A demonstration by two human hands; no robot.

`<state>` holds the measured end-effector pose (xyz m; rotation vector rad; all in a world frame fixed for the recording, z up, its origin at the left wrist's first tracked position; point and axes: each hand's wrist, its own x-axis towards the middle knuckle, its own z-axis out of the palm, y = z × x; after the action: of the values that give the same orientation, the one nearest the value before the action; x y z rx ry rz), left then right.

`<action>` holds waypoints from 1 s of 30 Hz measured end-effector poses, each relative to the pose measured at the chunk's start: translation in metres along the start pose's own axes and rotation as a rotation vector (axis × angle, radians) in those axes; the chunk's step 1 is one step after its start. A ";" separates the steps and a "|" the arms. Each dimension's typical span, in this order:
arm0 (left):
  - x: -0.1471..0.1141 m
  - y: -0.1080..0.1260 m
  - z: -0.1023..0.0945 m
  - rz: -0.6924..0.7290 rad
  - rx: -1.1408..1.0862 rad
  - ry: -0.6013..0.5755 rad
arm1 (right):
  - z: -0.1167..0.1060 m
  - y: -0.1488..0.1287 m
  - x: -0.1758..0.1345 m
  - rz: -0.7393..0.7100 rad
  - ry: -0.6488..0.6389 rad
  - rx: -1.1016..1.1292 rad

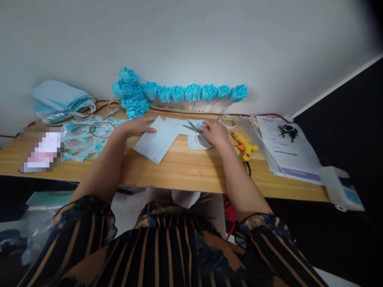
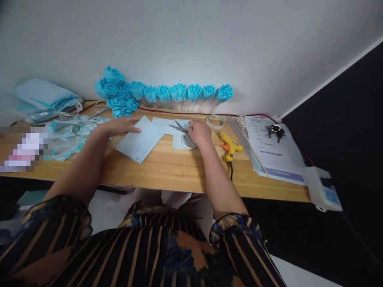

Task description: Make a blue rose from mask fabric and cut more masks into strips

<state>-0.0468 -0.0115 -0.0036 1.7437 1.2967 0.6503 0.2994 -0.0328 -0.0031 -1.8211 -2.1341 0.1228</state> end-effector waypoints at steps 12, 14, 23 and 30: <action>0.007 0.000 0.020 0.011 0.307 0.131 | -0.011 -0.005 -0.006 0.058 -0.248 -0.141; 0.008 0.001 0.023 0.011 0.319 0.139 | -0.013 -0.008 -0.006 0.067 -0.259 -0.121; 0.011 -0.004 0.024 0.052 0.357 0.143 | -0.019 0.022 0.001 0.301 0.009 -0.091; 0.011 -0.001 0.026 0.005 0.313 0.132 | 0.003 0.002 -0.001 -0.142 0.010 -0.080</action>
<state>-0.0233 -0.0093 -0.0185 1.9818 1.5520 0.5977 0.3006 -0.0327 -0.0062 -1.7013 -2.2829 -0.0061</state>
